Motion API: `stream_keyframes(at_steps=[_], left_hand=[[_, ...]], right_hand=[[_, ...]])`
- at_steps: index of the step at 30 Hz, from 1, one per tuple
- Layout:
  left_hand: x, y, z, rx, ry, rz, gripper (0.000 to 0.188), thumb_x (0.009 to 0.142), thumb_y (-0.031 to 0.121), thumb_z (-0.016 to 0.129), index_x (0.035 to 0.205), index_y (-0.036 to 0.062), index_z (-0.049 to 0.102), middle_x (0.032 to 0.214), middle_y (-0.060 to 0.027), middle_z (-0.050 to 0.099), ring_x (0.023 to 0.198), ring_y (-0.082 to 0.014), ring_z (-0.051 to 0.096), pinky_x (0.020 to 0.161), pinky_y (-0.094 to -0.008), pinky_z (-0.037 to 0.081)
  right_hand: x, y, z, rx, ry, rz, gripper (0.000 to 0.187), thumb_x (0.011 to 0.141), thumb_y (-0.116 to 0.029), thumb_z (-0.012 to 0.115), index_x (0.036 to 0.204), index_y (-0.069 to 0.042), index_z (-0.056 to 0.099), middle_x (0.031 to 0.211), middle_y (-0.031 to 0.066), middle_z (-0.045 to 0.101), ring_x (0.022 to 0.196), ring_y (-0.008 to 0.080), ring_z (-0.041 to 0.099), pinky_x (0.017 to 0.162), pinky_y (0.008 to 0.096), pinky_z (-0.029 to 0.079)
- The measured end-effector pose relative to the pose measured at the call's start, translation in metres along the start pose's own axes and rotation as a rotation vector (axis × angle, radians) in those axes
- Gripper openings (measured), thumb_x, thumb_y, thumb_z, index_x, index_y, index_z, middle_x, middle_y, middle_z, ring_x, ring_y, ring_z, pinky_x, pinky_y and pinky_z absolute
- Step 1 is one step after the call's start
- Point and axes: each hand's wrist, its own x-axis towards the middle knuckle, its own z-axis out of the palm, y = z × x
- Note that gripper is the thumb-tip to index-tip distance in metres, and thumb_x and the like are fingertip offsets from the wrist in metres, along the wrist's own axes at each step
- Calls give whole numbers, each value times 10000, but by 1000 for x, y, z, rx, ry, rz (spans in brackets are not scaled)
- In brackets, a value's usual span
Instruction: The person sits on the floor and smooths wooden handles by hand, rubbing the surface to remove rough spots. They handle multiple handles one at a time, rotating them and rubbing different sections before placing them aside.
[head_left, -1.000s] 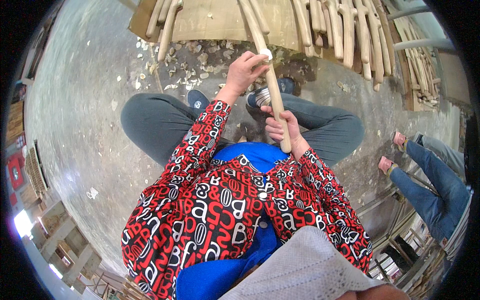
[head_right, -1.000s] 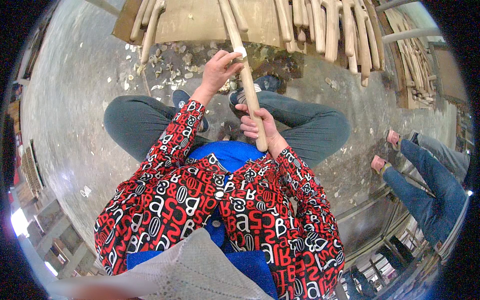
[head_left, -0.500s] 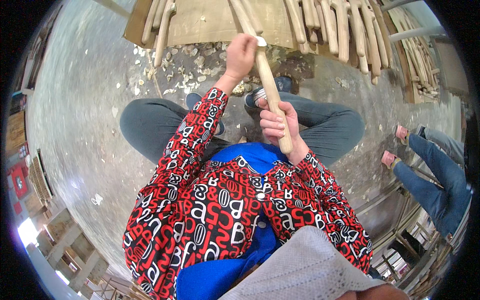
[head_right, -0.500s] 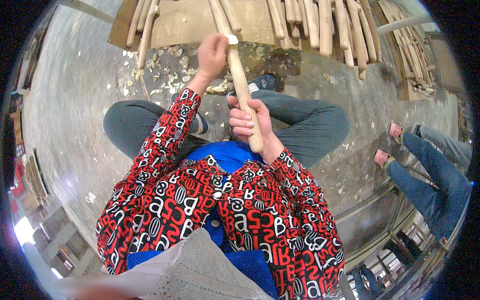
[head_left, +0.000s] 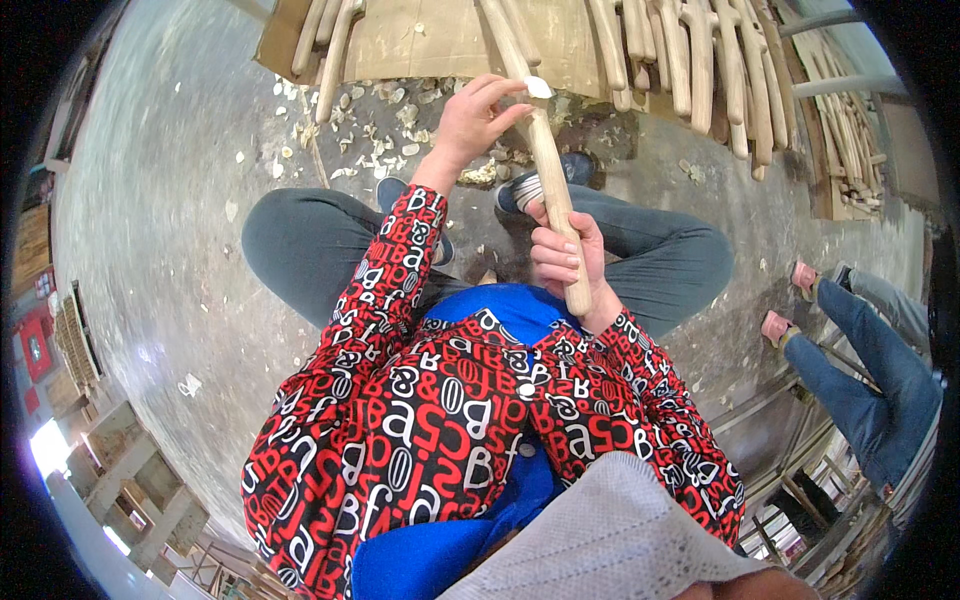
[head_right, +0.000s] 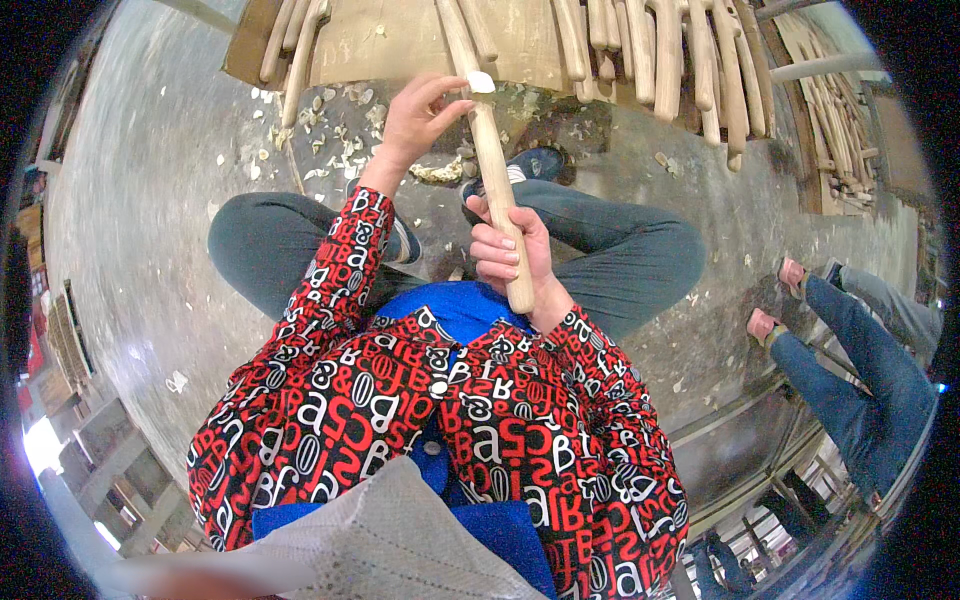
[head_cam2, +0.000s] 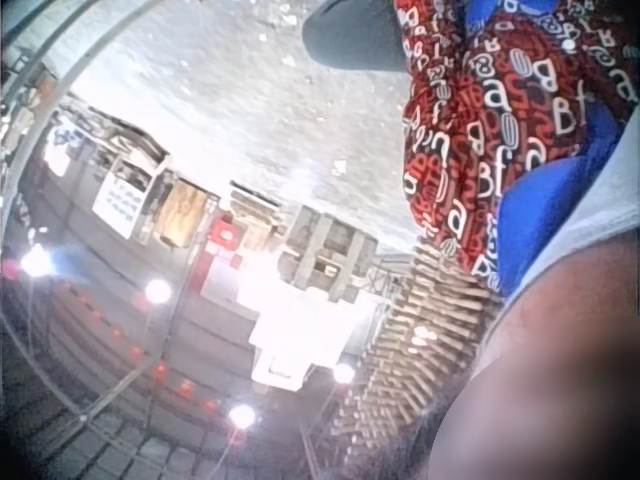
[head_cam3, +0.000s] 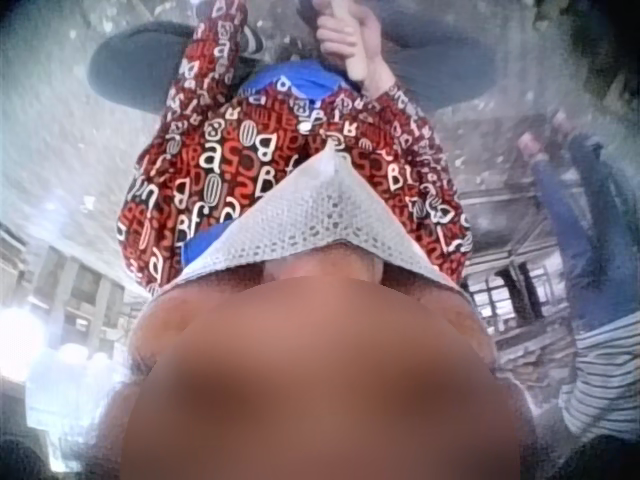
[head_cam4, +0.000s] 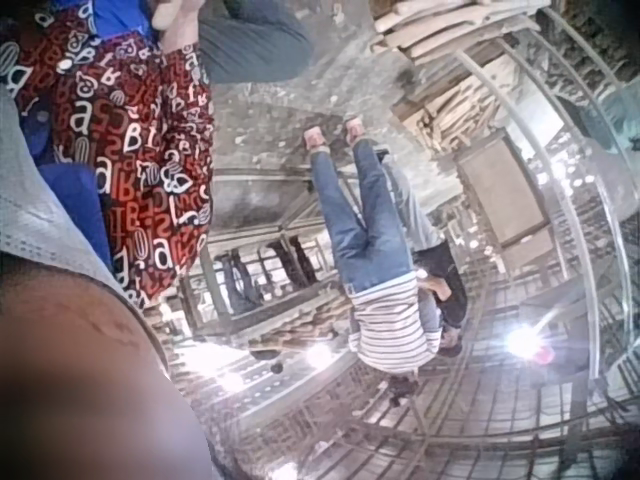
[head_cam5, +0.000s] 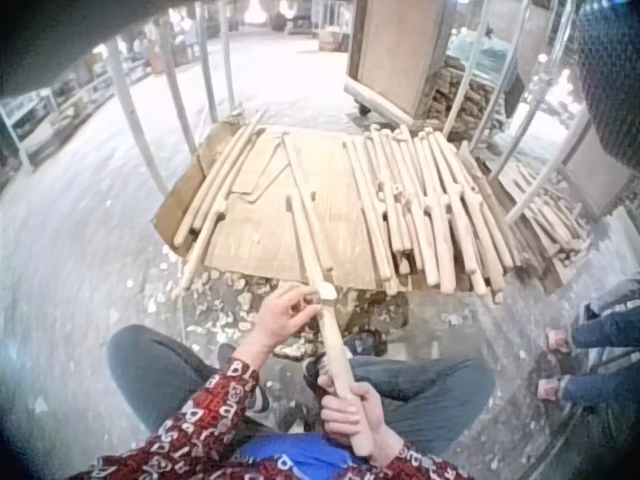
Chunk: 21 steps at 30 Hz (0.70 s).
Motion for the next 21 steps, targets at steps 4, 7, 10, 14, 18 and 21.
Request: stream_keyframes(at_steps=[4, 7, 10, 14, 18, 21], left_hand=[[1, 6, 4, 59, 113, 138, 144, 776, 124, 710, 893, 52, 666, 829, -70, 640, 678, -188, 633, 605, -294, 516], [2, 2, 3, 100, 172, 254, 119, 774, 100, 699, 876, 50, 665, 814, -75, 647, 691, -217, 637, 612, -301, 519], [2, 2, 7, 74, 194, 274, 105, 767, 80, 691, 862, 49, 659, 813, -80, 650, 703, -236, 636, 617, -309, 518], [3, -2, 12, 100, 181, 261, 126, 764, 77, 690, 883, 52, 660, 823, -88, 656, 716, -235, 638, 632, -308, 517], [5, -7, 15, 134, 159, 190, 130, 786, 93, 670, 908, 53, 653, 827, -94, 657, 712, -209, 637, 644, -297, 511], [1, -14, 14, -48, 197, -64, 170, 802, 121, 662, 961, 61, 653, 851, -89, 647, 711, -183, 623, 643, -286, 499]], right_hand=[[3, 4, -1, -44, 26, 8, 481, 899, -261, 458, 1295, 11, 437, 635, 24, 399, 525, 118, 421, 417, 250, 398], [4, 6, -1, -18, 16, 13, 486, 900, -263, 459, 1294, 21, 434, 634, 23, 401, 525, 115, 422, 417, 250, 398], [5, 7, 0, 5, -5, 19, 494, 901, -266, 462, 1298, 24, 429, 634, 23, 405, 525, 113, 424, 418, 250, 398], [5, 7, -2, 35, -27, 22, 498, 904, -263, 467, 1307, 25, 419, 632, 22, 413, 525, 114, 433, 417, 249, 405], [4, 7, -3, 83, -60, 12, 496, 909, -259, 467, 1313, 24, 410, 621, 20, 429, 516, 117, 451, 410, 247, 430], [3, 7, -4, 88, -93, 9, 503, 911, -262, 468, 1325, 15, 395, 610, 20, 437, 508, 119, 462, 405, 249, 447]])
